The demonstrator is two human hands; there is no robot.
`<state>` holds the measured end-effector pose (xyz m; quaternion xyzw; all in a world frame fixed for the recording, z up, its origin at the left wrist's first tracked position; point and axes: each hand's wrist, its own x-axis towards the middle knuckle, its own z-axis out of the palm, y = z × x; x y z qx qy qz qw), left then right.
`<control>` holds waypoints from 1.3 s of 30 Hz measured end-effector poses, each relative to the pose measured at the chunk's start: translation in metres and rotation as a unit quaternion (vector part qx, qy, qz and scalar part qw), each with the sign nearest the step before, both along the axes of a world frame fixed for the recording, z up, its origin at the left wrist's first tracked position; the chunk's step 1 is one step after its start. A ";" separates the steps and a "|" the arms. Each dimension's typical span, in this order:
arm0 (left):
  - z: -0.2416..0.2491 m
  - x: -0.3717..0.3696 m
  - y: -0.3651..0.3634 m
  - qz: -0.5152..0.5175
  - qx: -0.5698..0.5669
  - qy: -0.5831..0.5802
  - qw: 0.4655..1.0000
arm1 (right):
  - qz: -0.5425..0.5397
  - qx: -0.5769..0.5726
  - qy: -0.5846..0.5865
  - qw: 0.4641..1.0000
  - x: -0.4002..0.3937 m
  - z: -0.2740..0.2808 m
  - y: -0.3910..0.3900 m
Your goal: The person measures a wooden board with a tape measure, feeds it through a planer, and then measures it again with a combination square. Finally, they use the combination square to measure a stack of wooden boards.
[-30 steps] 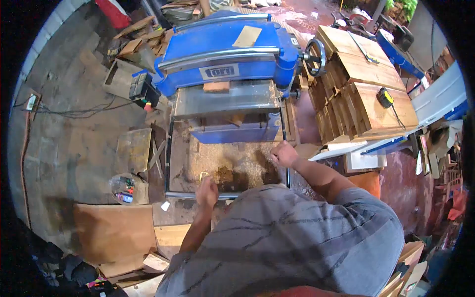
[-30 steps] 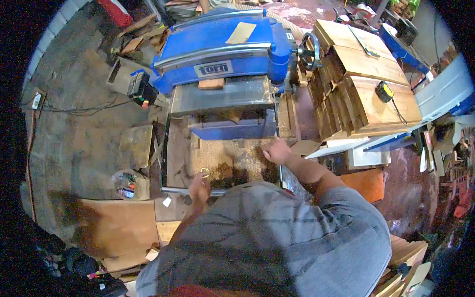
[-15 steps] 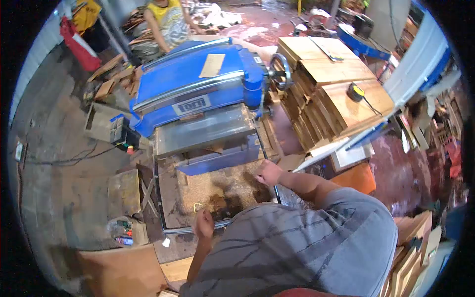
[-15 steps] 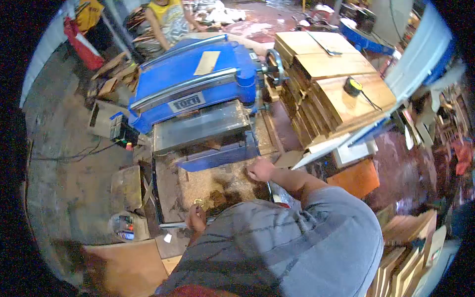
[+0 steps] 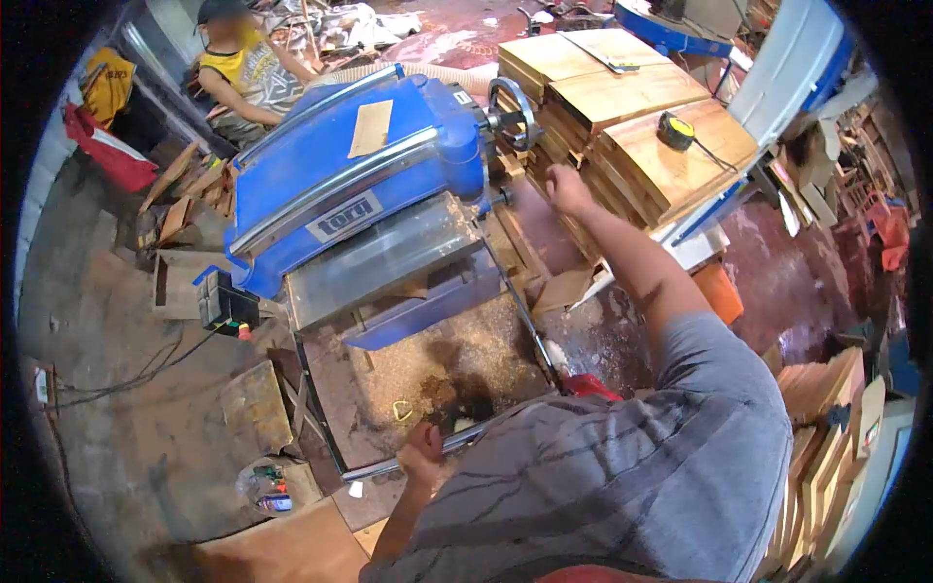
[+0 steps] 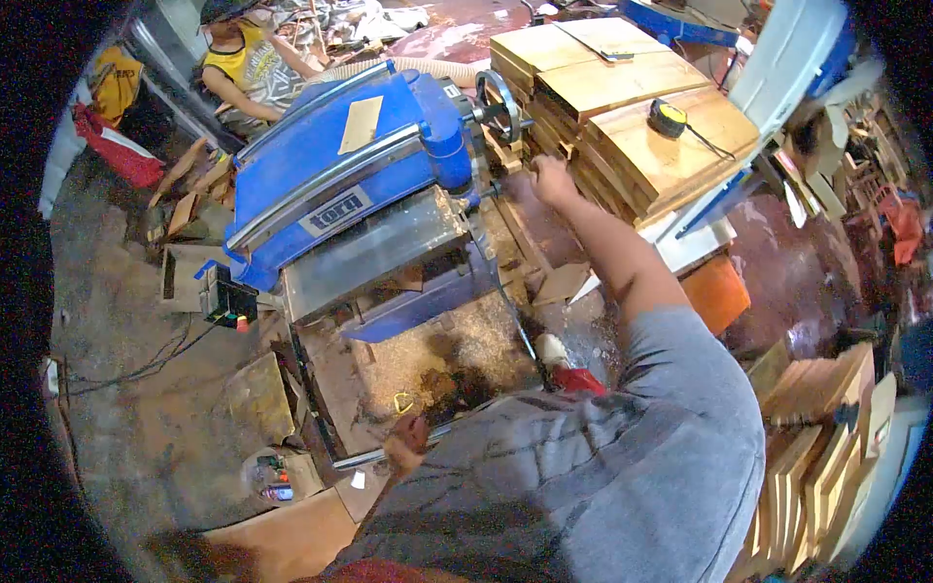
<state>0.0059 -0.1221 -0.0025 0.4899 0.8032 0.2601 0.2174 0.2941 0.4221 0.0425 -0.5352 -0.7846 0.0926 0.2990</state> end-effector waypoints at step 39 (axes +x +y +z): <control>-0.017 0.103 0.060 0.292 -0.059 0.214 0.930 | 0.191 -0.128 -0.220 0.948 -0.042 -0.025 0.198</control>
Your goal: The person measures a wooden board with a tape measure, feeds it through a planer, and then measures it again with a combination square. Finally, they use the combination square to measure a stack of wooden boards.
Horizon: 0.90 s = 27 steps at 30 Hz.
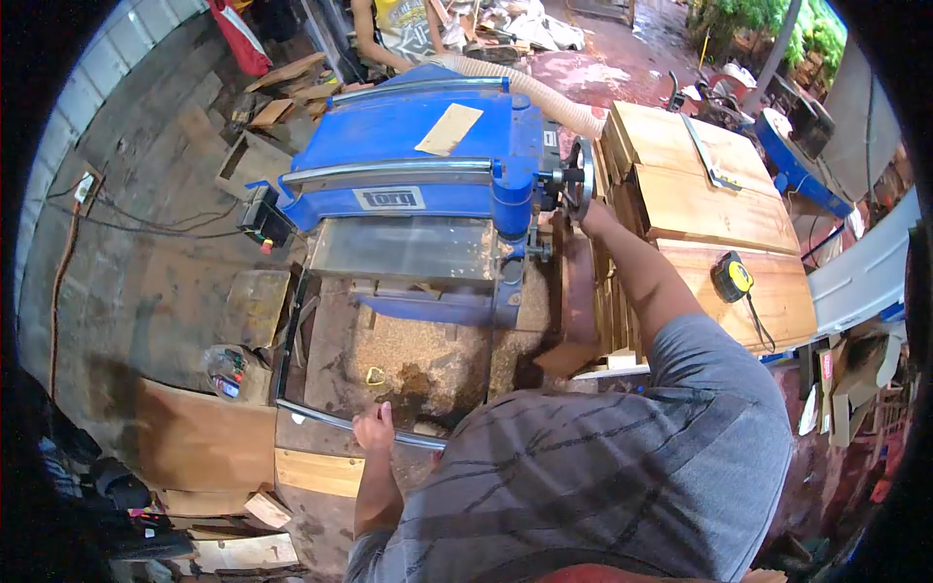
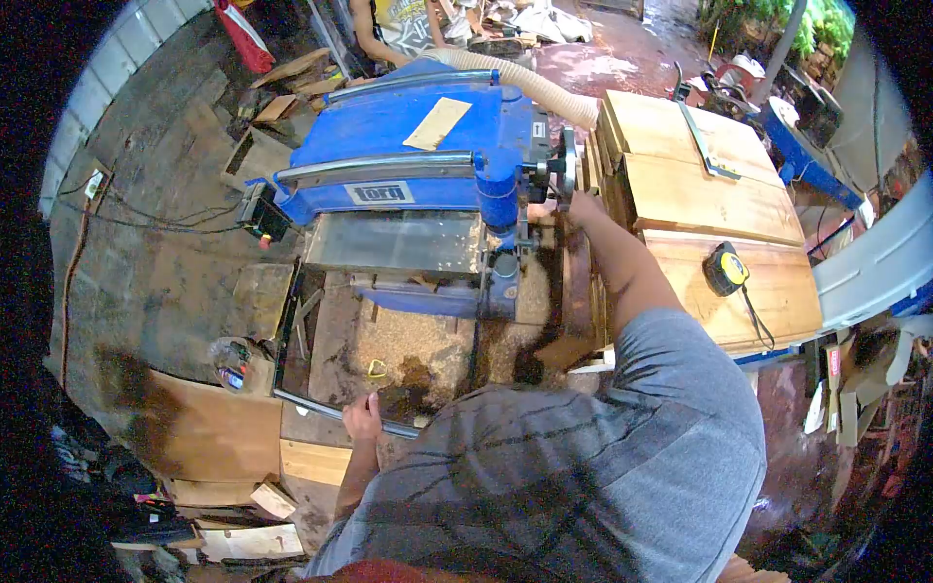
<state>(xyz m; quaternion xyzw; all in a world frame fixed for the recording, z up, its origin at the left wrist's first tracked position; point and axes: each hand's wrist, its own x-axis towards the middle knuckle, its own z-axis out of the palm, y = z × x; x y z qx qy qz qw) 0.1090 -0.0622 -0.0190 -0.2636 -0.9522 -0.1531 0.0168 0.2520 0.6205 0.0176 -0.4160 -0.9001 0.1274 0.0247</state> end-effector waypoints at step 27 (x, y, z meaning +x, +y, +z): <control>-0.002 -0.001 -0.002 0.010 -0.018 -0.006 1.000 | 0.000 0.033 -0.039 0.999 -0.004 -0.004 0.001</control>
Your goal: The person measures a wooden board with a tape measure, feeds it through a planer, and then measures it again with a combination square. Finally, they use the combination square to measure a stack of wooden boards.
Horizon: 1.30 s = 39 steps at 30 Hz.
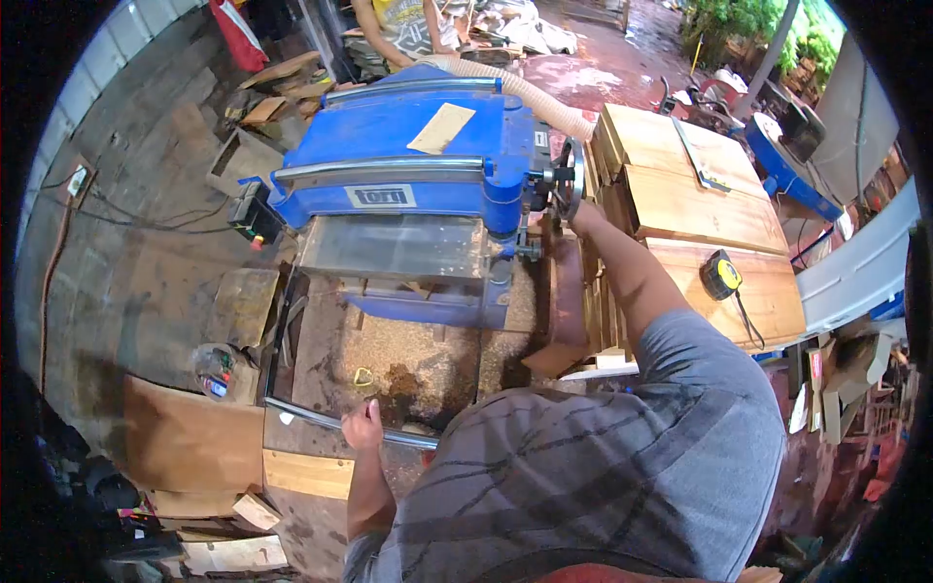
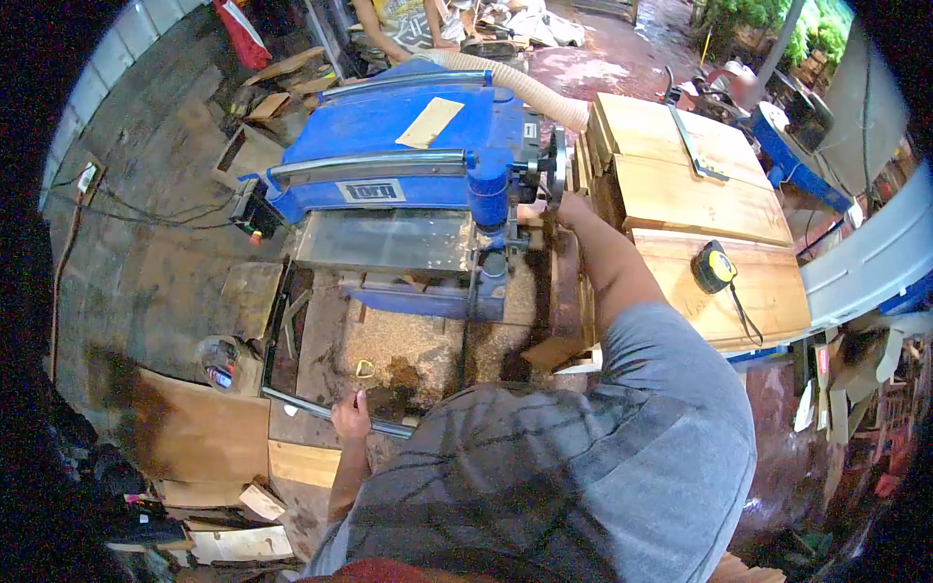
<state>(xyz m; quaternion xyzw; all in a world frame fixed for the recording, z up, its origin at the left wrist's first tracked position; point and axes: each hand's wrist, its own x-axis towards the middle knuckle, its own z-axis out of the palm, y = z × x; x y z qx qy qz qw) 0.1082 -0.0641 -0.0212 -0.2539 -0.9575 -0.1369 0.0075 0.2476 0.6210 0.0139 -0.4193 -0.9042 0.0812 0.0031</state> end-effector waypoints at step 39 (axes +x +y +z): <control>-0.012 -0.003 -0.005 0.010 -0.015 -0.015 1.000 | 0.126 0.096 0.083 0.984 -0.024 0.144 0.088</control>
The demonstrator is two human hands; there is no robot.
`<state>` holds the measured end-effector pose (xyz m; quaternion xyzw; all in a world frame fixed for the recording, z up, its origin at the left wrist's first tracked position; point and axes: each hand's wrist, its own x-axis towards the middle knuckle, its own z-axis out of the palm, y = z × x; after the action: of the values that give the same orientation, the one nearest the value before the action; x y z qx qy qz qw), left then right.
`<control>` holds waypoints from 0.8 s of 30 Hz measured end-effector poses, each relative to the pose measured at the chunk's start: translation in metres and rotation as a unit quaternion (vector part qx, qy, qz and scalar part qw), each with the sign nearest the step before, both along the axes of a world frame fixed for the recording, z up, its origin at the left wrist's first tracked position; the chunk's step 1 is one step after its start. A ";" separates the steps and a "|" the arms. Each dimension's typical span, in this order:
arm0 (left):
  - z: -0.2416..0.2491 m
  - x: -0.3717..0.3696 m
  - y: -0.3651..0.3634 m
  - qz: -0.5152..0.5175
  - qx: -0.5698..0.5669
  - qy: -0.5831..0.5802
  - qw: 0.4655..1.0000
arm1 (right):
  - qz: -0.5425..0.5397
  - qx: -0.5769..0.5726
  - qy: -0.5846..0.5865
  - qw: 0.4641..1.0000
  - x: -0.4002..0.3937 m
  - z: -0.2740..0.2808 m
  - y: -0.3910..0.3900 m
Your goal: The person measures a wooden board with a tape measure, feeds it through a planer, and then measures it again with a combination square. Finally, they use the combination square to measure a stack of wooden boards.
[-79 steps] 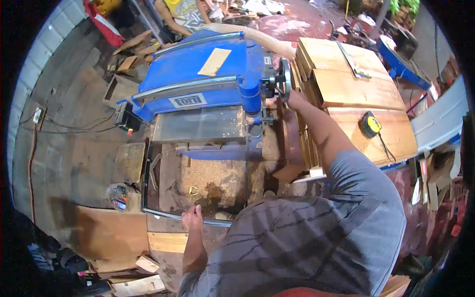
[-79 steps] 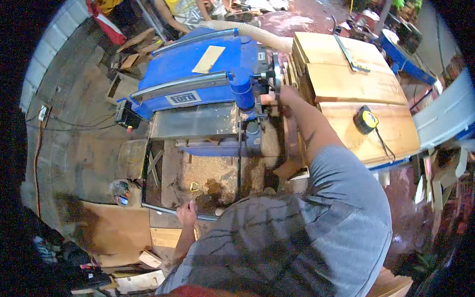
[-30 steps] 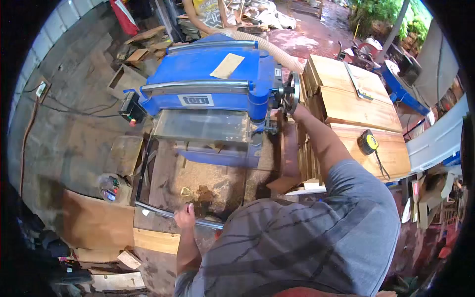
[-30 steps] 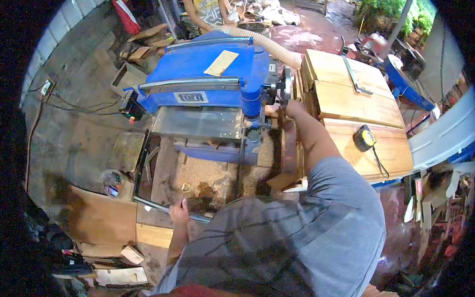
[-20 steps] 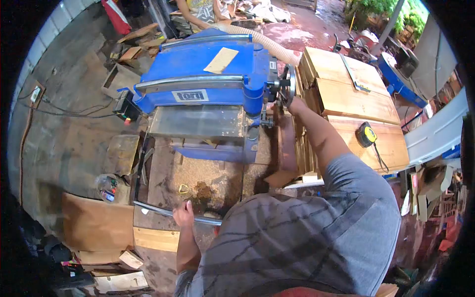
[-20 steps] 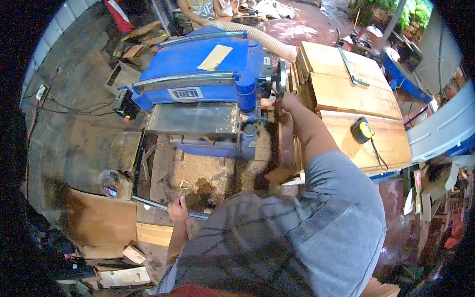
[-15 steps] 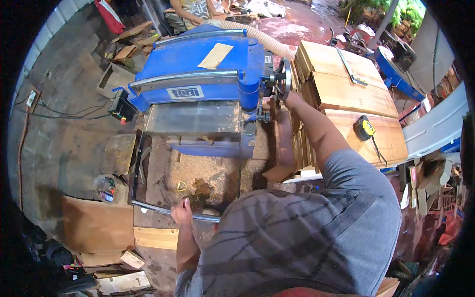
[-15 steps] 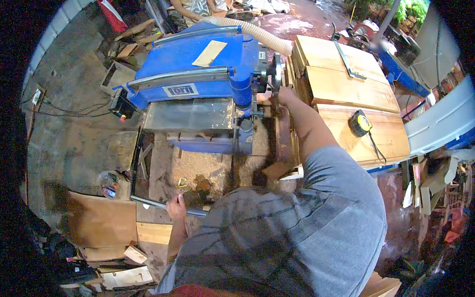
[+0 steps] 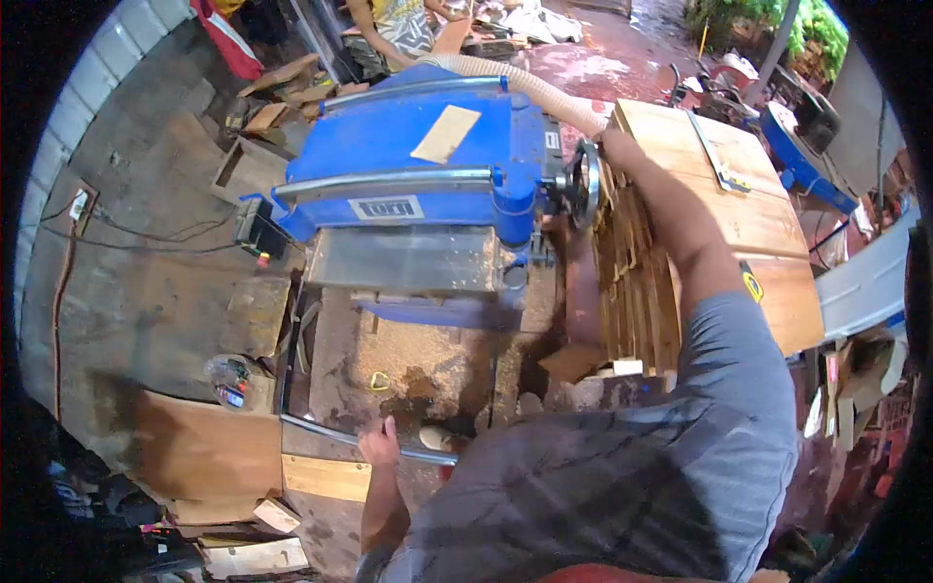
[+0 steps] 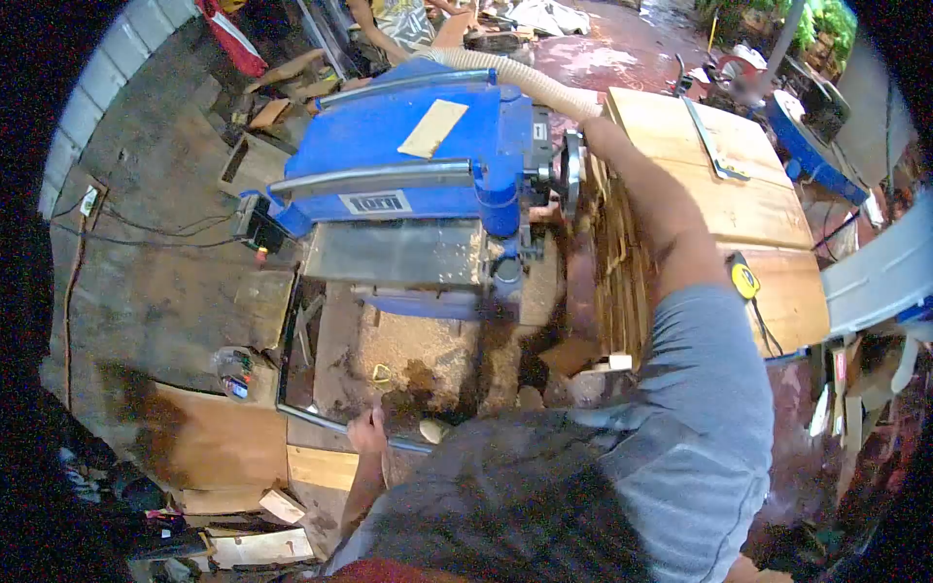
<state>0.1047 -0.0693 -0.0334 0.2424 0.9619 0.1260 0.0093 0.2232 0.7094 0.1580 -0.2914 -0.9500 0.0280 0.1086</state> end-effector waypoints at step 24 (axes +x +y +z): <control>0.029 0.005 0.020 0.036 -0.042 -0.038 0.998 | -0.006 -0.103 0.156 0.982 -0.018 0.047 -0.041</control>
<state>0.1101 -0.0497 -0.0041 0.2019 0.9734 0.0948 0.0515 0.2052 0.6686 0.2051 -0.2984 -0.9118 0.1697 0.2252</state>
